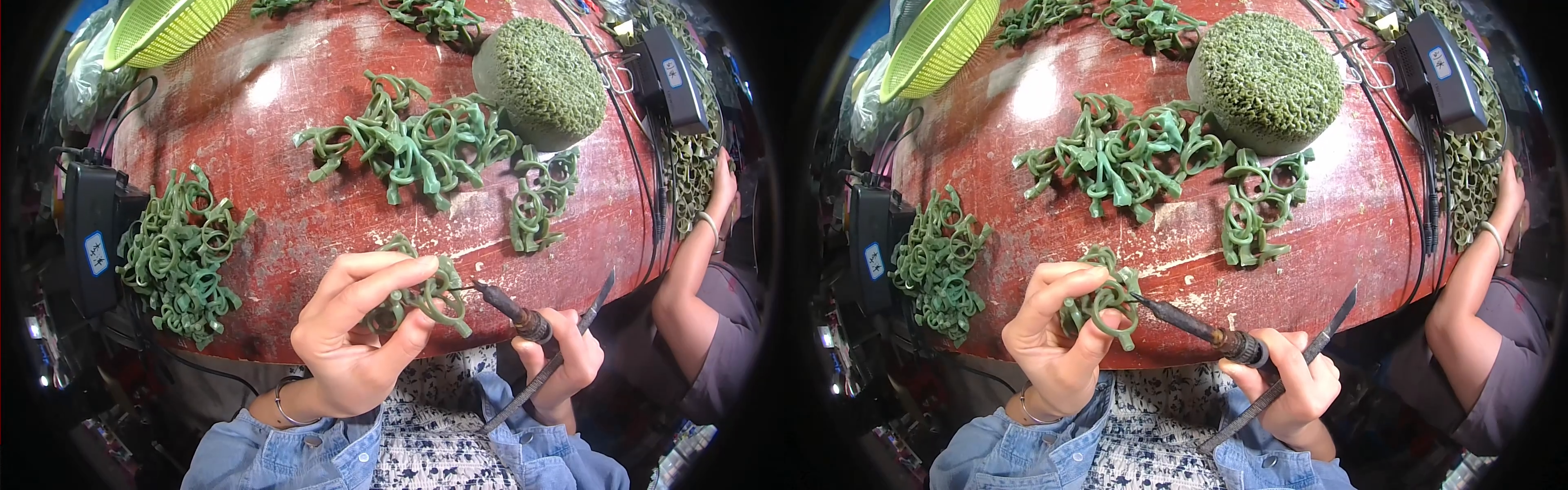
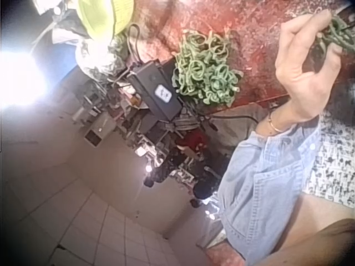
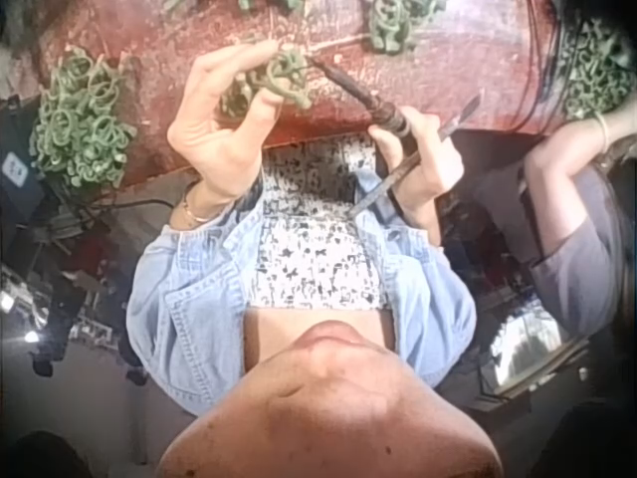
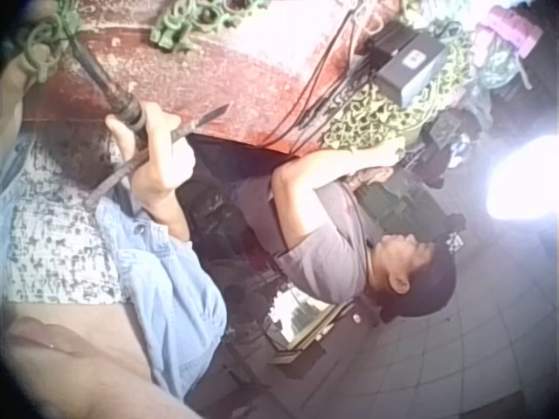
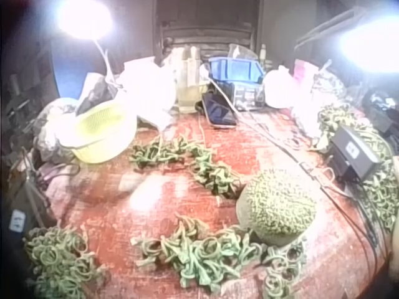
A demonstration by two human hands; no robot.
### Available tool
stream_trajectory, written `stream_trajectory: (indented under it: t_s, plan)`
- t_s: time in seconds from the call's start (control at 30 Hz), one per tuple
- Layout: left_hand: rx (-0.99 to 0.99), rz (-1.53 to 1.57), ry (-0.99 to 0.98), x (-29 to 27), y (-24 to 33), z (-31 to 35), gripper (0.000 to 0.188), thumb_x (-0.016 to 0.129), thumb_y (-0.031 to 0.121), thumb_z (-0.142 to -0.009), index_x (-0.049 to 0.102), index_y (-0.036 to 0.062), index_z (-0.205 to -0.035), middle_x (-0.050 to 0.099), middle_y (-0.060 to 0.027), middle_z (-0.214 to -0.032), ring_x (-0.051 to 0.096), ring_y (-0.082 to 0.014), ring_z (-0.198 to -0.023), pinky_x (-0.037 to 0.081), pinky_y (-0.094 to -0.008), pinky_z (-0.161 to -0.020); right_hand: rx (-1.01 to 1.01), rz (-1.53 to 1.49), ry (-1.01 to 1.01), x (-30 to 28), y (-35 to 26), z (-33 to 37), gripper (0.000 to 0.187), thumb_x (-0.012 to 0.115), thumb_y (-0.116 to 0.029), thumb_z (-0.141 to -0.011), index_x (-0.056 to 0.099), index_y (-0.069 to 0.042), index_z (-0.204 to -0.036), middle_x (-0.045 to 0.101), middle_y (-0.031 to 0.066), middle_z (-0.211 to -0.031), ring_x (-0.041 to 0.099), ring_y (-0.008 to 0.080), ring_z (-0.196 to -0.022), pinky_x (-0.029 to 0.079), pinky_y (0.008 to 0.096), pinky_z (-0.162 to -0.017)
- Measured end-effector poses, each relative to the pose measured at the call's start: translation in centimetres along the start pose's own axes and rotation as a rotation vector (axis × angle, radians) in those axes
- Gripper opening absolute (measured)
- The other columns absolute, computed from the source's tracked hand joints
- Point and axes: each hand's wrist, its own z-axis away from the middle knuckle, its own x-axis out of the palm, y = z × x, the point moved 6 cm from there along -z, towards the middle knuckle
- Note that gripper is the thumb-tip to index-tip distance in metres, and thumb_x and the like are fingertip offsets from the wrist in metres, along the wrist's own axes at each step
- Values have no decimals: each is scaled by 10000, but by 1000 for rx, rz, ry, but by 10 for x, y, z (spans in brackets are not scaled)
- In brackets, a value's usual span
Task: Using a heated soldering tool to fuse and manipulate green wax loops together on a work table.
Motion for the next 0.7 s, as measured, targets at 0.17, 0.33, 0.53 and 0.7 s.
stream_trajectory:
  t_s: [0.17,0.33,0.53,0.7]
  plan:
    - [1,2,-1,1,1,-1,318,633,-53,-708,588,-47,-1023,547,-130,-962,558,-162,-833,465,-249,-713,8,1,0,1,0,-1,333,741,-290,-651,607,-25,-802,543,60,-572,516,185,-454,398,243,-436]
    - [50,-26,-19,0,1,-2,317,630,-56,-711,587,-49,-1025,543,-131,-966,559,-157,-827,468,-244,-707,9,5,2,-1,-1,-2,334,742,-289,-652,608,-24,-806,545,57,-566,515,185,-454,398,244,-438]
    - [59,6,-29,1,1,-2,315,621,-61,-720,578,-57,-1032,534,-135,-975,561,-155,-826,476,-243,-703,20,-1,-3,1,1,0,333,740,-285,-656,607,-22,-810,546,59,-571,518,188,-458,400,247,-443]
    - [50,18,-37,1,0,-2,314,620,-59,-724,577,-57,-1034,532,-134,-979,562,-153,-823,476,-242,-701,6,9,9,1,1,0,335,742,-284,-651,607,-25,-815,539,65,-579,518,191,-459,397,249,-442]
